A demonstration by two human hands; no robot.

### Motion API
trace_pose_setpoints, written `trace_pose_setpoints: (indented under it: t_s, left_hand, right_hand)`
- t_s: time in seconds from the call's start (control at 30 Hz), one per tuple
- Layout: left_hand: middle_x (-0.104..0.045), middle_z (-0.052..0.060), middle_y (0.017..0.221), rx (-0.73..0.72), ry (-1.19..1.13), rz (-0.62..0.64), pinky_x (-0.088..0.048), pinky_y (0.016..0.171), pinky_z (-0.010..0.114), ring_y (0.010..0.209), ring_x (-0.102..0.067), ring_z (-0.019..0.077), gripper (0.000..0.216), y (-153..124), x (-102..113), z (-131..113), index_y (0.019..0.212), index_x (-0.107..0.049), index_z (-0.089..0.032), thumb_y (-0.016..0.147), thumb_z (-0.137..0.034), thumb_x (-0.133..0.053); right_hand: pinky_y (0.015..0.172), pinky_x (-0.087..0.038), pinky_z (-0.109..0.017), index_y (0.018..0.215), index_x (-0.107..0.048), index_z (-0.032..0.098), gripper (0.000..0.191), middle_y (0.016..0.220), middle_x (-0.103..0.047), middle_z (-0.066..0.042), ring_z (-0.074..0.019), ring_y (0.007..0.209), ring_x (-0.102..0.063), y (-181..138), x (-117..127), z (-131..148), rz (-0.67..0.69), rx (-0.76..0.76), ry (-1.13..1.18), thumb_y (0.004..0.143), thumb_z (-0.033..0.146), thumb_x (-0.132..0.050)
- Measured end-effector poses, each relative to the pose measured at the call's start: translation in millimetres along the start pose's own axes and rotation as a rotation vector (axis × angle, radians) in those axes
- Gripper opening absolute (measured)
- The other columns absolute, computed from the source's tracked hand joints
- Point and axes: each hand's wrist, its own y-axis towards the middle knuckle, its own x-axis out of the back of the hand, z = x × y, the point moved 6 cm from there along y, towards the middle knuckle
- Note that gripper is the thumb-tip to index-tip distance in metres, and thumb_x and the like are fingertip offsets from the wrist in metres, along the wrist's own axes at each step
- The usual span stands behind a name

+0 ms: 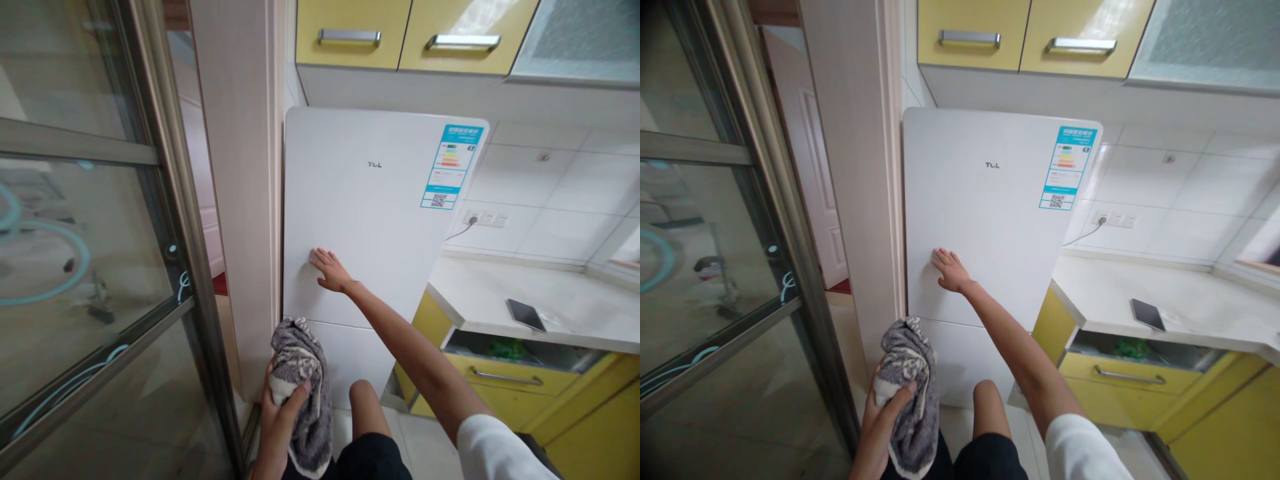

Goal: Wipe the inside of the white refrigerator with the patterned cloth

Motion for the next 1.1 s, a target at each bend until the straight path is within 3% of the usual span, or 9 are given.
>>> trace_pose_setpoints:
  t_s: [0.17, 0.27, 0.43, 0.53, 0.67, 0.77, 0.9, 1.0, 1.1]
  left_hand:
    - [-0.074, 0.010, 0.123, -0.097, -0.024, -0.082, -0.055, 0.098, 0.035, 0.108, -0.072, 0.0253, 0.083, 27, -33, -22, 0.135, -0.058, -0.020, 0.062, -0.042, -0.089]
    - [-0.070, 0.011, 0.129, -0.178, -0.003, -0.098, -0.053, 0.103, 0.038, 0.115, -0.069, 0.0262, 0.080, 39, -58, -33, 0.137, -0.056, -0.021, 0.067, -0.043, -0.086]
    - [-0.059, 0.015, 0.147, -0.290, 0.106, 0.005, -0.051, 0.109, 0.039, 0.130, -0.063, 0.0296, 0.090, 45, -106, -37, 0.147, -0.045, -0.022, 0.070, -0.043, -0.086]
    - [-0.054, 0.018, 0.151, -0.265, 0.154, 0.184, -0.049, 0.112, 0.043, 0.134, -0.059, 0.0329, 0.107, 41, -139, -22, 0.155, -0.034, -0.021, 0.065, -0.041, -0.089]
    - [-0.040, 0.023, 0.159, -0.337, 0.386, 0.465, -0.039, 0.121, 0.052, 0.147, -0.044, 0.0395, 0.131, 24, -184, -4, 0.162, -0.022, -0.017, 0.051, -0.024, -0.092]
    - [-0.033, 0.024, 0.163, -0.326, 0.536, 0.689, -0.030, 0.126, 0.055, 0.152, -0.035, 0.0404, 0.134, 12, -215, 6, 0.163, -0.022, -0.017, 0.048, -0.019, -0.091]
    - [-0.024, 0.025, 0.167, -0.215, 0.369, 0.961, -0.034, 0.124, 0.056, 0.154, -0.033, 0.0401, 0.144, 1, -248, 12, 0.166, -0.006, -0.020, 0.053, -0.032, -0.095]
    - [-0.008, 0.029, 0.171, -0.067, 0.293, 1.001, -0.048, 0.111, 0.058, 0.154, -0.031, 0.0427, 0.156, 0, -261, 24, 0.164, 0.015, -0.025, 0.055, -0.049, -0.095]
    - [-0.007, 0.029, 0.170, -0.012, 0.317, 0.932, -0.051, 0.106, 0.056, 0.154, -0.031, 0.0438, 0.155, 6, -262, 44, 0.163, 0.013, -0.028, 0.055, -0.058, -0.093]
  right_hand:
    - [0.121, -0.042, -0.051, 0.156, -0.045, 0.024, 0.065, 0.158, -0.050, -0.015, -0.0262, 0.146, -0.049, -49, 10, 27, 0.008, 0.026, 0.462, 0.099, 0.052, -0.060]
    - [0.123, -0.036, -0.054, 0.158, -0.041, 0.031, 0.076, 0.163, -0.044, -0.014, -0.0265, 0.151, -0.041, -107, 8, 41, 0.066, 0.045, 0.806, 0.094, 0.065, -0.065]
    - [0.129, -0.020, -0.058, 0.163, -0.026, 0.037, 0.105, 0.174, -0.018, -0.012, -0.0292, 0.160, -0.019, -187, -3, 42, 0.115, -0.092, 0.902, 0.080, 0.066, -0.082]
    - [0.125, -0.030, -0.055, 0.163, -0.023, 0.035, 0.111, 0.175, -0.011, -0.011, -0.0305, 0.160, -0.018, -210, -3, 29, -0.007, -0.184, 1.040, 0.076, 0.063, -0.086]
    - [0.122, -0.038, -0.050, 0.158, -0.031, 0.028, 0.115, 0.157, -0.049, -0.013, -0.0298, 0.141, -0.050, -231, 3, 4, -0.231, -0.308, 1.129, 0.065, 0.051, -0.095]
    - [0.110, -0.049, -0.049, 0.143, -0.049, 0.026, 0.097, 0.127, -0.069, -0.006, -0.0289, 0.116, -0.065, -255, 11, -21, -0.447, -0.499, 1.086, 0.059, 0.042, -0.095]
    - [0.099, -0.054, -0.045, 0.124, -0.061, 0.024, 0.074, 0.111, -0.073, -0.004, -0.0278, 0.101, -0.067, -292, 40, -54, -0.708, -0.657, 0.909, 0.056, 0.036, -0.087]
    - [0.098, -0.053, -0.044, 0.119, -0.063, 0.022, 0.070, 0.108, -0.073, -0.005, -0.0277, 0.098, -0.067, -318, 73, -88, -0.844, -0.738, 0.786, 0.054, 0.039, -0.084]
    - [0.098, -0.053, -0.046, 0.114, -0.062, 0.020, 0.070, 0.104, -0.073, -0.006, -0.0292, 0.097, -0.066, -341, 116, -134, -0.954, -0.815, 0.615, 0.052, 0.044, -0.082]
